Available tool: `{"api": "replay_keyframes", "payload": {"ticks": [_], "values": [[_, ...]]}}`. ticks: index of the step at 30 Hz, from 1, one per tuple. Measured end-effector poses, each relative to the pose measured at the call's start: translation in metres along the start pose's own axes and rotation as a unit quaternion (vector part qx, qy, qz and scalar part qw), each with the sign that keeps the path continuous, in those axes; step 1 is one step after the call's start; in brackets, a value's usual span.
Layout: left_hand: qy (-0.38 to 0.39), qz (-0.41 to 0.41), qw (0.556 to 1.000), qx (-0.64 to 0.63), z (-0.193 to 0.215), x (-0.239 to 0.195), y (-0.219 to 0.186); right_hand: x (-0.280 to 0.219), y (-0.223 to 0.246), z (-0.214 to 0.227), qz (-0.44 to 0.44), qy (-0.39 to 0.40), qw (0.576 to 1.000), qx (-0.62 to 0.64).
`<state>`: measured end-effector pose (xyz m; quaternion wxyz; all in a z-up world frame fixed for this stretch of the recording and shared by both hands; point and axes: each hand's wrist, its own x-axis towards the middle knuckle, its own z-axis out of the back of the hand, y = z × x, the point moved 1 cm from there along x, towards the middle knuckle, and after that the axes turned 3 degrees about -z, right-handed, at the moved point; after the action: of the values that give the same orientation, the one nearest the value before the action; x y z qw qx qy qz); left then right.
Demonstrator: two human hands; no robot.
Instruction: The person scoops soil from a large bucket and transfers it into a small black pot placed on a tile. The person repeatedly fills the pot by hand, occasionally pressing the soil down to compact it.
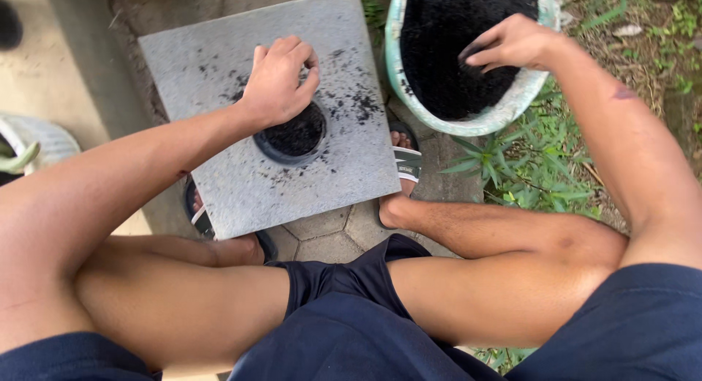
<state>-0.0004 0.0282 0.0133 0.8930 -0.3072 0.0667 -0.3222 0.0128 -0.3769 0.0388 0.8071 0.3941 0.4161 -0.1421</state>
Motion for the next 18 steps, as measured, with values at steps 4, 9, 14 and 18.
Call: {"api": "replay_keyframes", "payload": {"ticks": [4,9,14,18], "values": [[-0.012,0.028,1.0,-0.007,0.017,-0.023,0.014,-0.003,0.027,0.01,0.001,-0.009,1.0,0.018],[-0.045,0.08,0.996,-0.004,0.033,-0.058,0.031,-0.014,0.096,-0.029,0.098,0.062,0.989,0.097],[-0.064,0.099,0.993,0.0,0.039,-0.084,0.042,-0.025,0.177,-0.125,0.18,0.11,0.975,-0.066],[-0.062,0.115,0.991,-0.011,0.046,-0.1,0.044,-0.048,0.231,-0.188,0.14,0.12,0.965,-0.187]]}}
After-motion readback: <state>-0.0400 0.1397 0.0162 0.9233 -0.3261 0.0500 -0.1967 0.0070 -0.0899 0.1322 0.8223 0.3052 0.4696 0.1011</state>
